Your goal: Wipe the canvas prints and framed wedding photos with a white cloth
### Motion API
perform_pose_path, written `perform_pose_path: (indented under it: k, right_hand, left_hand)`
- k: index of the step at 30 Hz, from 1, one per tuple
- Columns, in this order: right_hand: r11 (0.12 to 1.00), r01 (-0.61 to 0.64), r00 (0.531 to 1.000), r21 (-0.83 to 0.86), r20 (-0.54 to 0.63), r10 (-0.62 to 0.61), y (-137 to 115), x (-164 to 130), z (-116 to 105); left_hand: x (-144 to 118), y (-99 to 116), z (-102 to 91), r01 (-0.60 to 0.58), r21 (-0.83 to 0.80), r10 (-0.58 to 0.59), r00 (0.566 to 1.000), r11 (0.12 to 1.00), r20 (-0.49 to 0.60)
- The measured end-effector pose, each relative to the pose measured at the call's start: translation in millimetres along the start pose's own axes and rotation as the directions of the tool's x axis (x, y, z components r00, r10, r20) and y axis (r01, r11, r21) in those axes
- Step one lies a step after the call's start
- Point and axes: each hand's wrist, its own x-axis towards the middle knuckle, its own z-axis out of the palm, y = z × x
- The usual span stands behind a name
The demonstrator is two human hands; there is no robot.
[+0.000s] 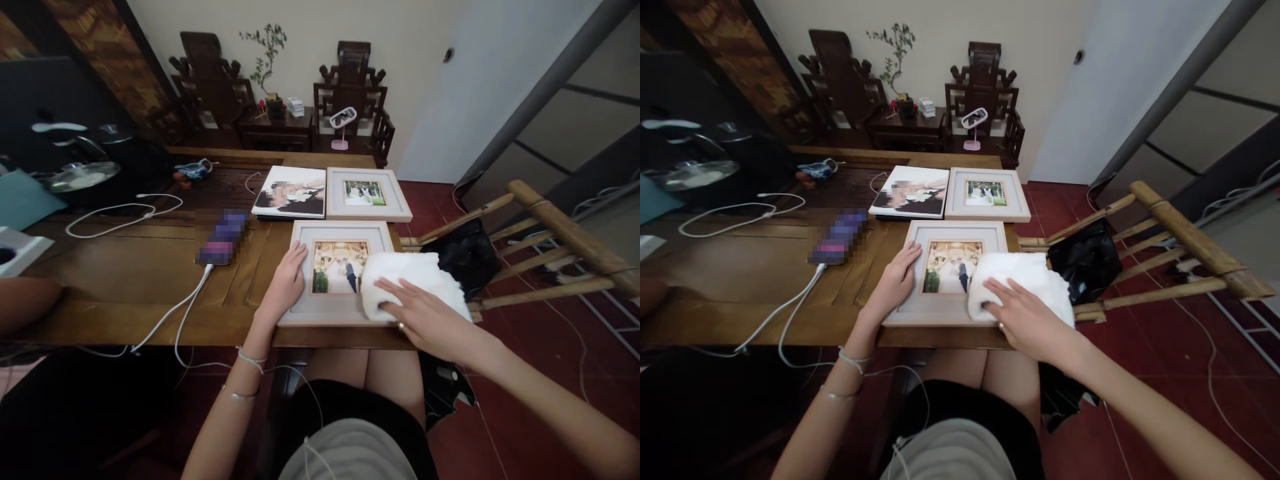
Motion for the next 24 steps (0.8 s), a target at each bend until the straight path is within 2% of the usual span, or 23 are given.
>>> perform_pose_path:
  k: [2, 5, 9, 11, 13, 15, 17, 21, 24]
  right_hand:
    - [1.000, 0.011, 0.999, 0.011, -0.053, -0.010, 6.6, 21.3, 0.3]
    - [1.000, 0.026, 0.988, -0.018, -0.155, -0.028, 19.4, 70.6, -3.0]
    - [0.982, 0.105, 0.930, -0.156, -0.336, -0.153, 29.5, 148.8, -10.1]
    - [0.962, 0.190, 0.918, -0.198, -0.312, -0.245, 28.6, 181.3, -10.2]
    - [0.952, 0.224, 0.923, -0.210, -0.268, -0.277, 26.4, 202.3, -6.3]
    - [0.954, 0.217, 0.932, -0.206, -0.247, -0.265, 26.9, 209.8, 0.4]
    - [0.956, 0.210, 0.936, -0.203, -0.241, -0.257, 32.3, 204.8, 7.4]
    - [0.958, 0.182, 0.946, -0.222, -0.225, -0.232, 58.2, 170.0, 12.5]
    - [0.972, 0.096, 0.971, -0.213, -0.193, -0.138, 85.4, 134.8, 7.5]
  left_hand:
    - [-0.1, -0.3, -0.3, -0.007, -0.023, 0.007, 1.000, 1.000, 0.002]
    - [0.5, 0.2, -1.7, -0.023, -0.058, 0.024, 1.000, 0.998, 0.019]
    - [1.6, 0.6, -4.0, -0.063, -0.076, 0.065, 0.997, 0.995, 0.029]
    - [2.1, 0.2, -5.0, -0.082, -0.070, 0.084, 0.996, 0.994, 0.021]
    - [2.4, -0.4, -5.9, -0.095, -0.071, 0.097, 0.995, 0.993, 0.019]
    - [2.5, -0.7, -6.4, -0.099, -0.078, 0.101, 0.995, 0.992, 0.024]
    - [2.3, -0.7, -6.6, -0.089, -0.079, 0.092, 0.995, 0.993, 0.030]
    - [1.7, -0.3, -5.8, -0.069, -0.086, 0.072, 0.997, 0.994, 0.031]
    - [1.9, 0.3, -4.7, -0.059, -0.089, 0.061, 0.998, 0.994, 0.024]
